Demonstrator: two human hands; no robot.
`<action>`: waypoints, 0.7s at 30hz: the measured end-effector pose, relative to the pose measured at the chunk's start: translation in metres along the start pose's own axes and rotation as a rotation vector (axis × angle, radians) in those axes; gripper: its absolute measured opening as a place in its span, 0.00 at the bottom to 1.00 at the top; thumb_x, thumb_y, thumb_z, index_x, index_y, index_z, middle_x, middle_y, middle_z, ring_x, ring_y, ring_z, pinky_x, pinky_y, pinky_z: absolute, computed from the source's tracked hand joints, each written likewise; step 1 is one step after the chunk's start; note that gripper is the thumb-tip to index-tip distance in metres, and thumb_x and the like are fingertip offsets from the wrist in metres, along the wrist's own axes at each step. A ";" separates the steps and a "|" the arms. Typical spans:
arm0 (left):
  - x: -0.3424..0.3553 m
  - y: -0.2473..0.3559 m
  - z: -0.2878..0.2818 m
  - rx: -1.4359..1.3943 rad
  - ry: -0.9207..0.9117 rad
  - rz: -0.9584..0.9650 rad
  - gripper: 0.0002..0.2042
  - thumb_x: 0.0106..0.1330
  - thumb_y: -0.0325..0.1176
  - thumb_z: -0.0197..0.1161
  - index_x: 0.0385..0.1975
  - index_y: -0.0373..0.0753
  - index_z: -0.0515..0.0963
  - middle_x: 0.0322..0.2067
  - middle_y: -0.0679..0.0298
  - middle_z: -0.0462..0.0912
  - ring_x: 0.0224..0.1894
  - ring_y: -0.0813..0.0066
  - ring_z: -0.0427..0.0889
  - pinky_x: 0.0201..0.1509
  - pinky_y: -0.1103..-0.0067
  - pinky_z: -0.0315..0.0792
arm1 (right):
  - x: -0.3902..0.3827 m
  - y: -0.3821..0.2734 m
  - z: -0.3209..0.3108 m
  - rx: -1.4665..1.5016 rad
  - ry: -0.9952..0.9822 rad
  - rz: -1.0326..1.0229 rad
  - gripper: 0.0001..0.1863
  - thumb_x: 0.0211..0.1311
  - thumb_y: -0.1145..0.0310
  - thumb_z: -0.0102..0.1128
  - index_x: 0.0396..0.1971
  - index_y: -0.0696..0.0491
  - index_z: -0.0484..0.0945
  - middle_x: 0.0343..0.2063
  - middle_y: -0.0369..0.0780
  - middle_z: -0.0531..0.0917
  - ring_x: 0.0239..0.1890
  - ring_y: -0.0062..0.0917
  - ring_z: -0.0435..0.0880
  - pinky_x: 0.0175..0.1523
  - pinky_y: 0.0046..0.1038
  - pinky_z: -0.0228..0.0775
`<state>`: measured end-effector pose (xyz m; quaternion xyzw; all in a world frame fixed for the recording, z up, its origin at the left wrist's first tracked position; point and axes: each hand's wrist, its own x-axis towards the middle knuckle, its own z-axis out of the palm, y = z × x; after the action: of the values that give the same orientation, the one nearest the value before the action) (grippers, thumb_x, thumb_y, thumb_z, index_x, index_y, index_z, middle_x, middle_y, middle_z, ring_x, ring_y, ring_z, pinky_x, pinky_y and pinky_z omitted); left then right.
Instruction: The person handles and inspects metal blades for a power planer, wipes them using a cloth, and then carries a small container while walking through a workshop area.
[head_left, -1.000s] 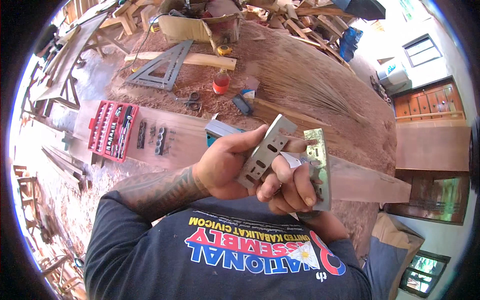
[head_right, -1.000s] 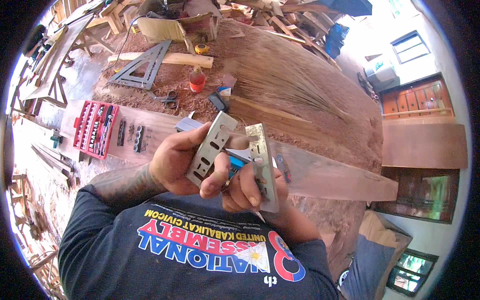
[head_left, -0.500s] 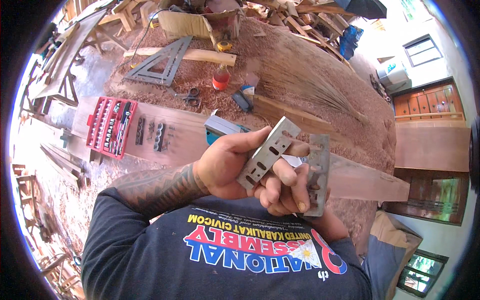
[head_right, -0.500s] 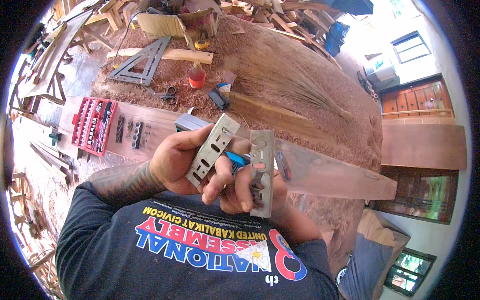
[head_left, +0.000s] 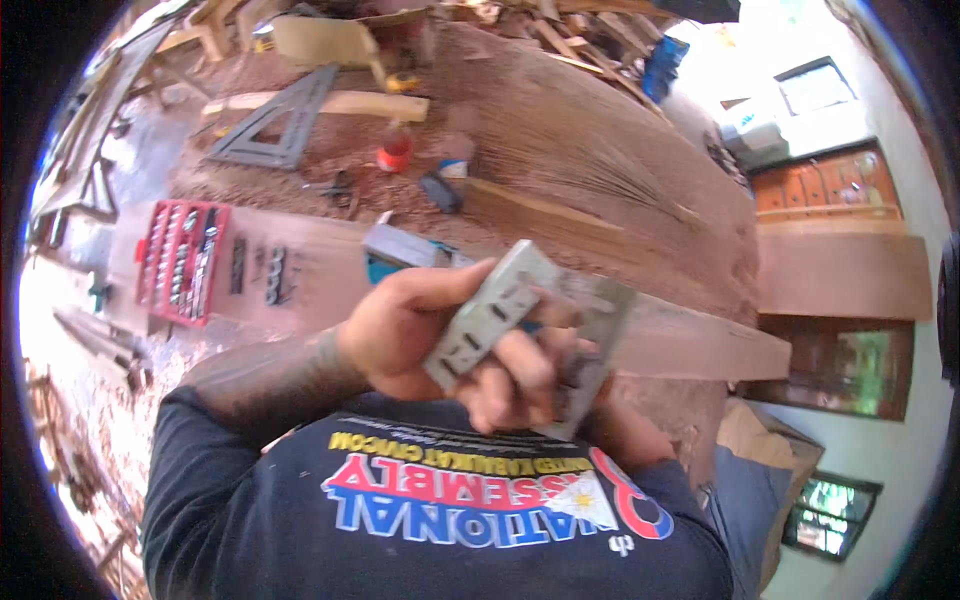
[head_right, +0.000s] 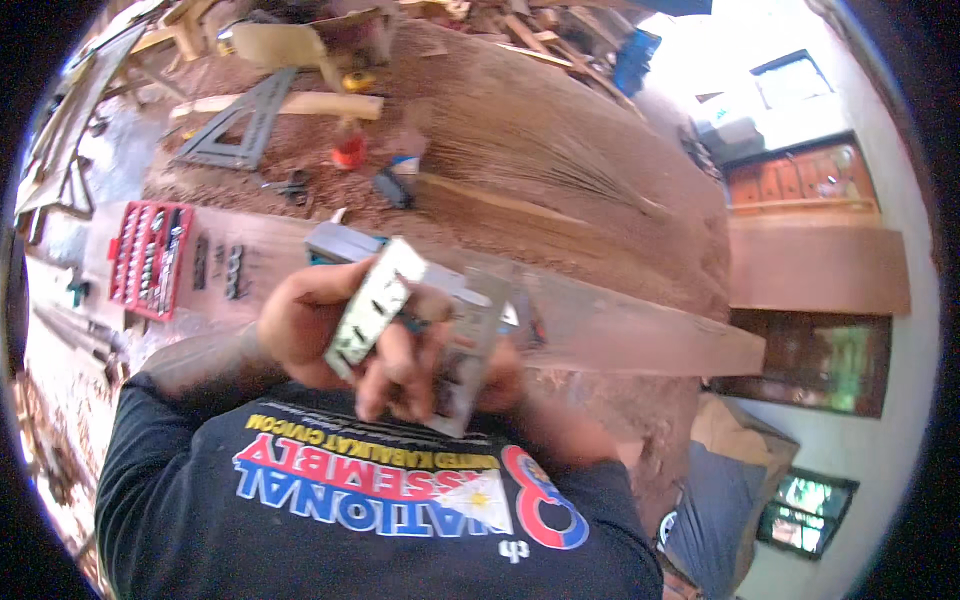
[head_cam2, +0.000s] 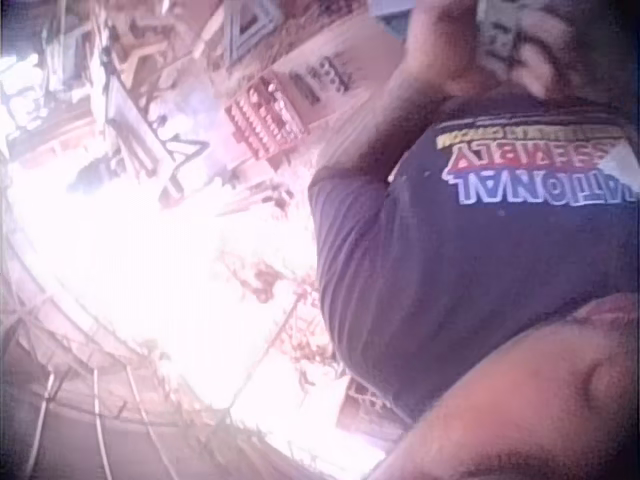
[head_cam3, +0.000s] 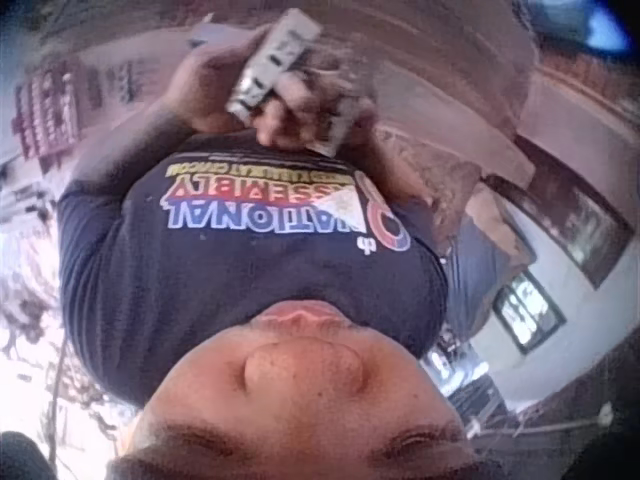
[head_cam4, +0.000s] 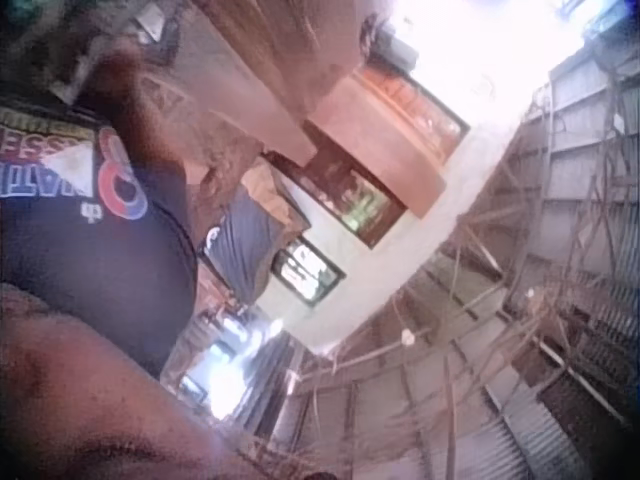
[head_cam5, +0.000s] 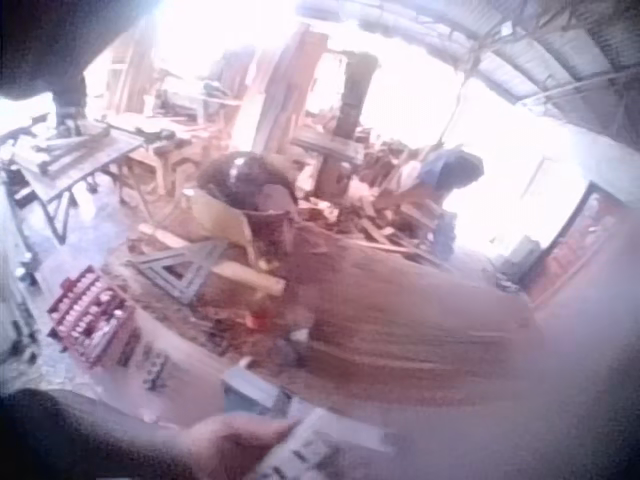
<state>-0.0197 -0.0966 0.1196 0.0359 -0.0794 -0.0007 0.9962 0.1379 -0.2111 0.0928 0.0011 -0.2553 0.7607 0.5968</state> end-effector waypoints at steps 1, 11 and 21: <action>-0.002 0.001 -0.002 0.056 0.009 0.002 0.37 0.80 0.57 0.30 0.63 0.22 0.65 0.48 0.30 0.80 0.37 0.50 0.88 0.44 0.66 0.85 | 0.001 0.005 0.001 0.068 0.005 -0.024 0.22 0.71 0.54 0.52 0.36 0.61 0.80 0.39 0.57 0.84 0.46 0.46 0.83 0.48 0.39 0.73; -0.003 0.004 -0.014 0.090 0.045 0.050 0.36 0.80 0.57 0.29 0.68 0.26 0.60 0.45 0.30 0.81 0.34 0.47 0.87 0.46 0.62 0.82 | 0.002 -0.016 0.013 -0.232 0.213 0.194 0.30 0.74 0.40 0.40 0.28 0.52 0.75 0.24 0.38 0.78 0.40 0.40 0.83 0.51 0.44 0.68; -0.003 0.004 -0.019 0.113 0.039 0.055 0.36 0.80 0.57 0.30 0.65 0.25 0.64 0.42 0.32 0.82 0.33 0.47 0.87 0.44 0.62 0.83 | 0.001 -0.017 0.016 -0.287 0.279 0.219 0.24 0.75 0.48 0.44 0.26 0.52 0.74 0.22 0.39 0.76 0.34 0.39 0.81 0.47 0.45 0.71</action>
<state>-0.0199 -0.0912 0.1006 0.0898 -0.0608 0.0318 0.9936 0.1480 -0.2134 0.1131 -0.2168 -0.2745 0.7697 0.5340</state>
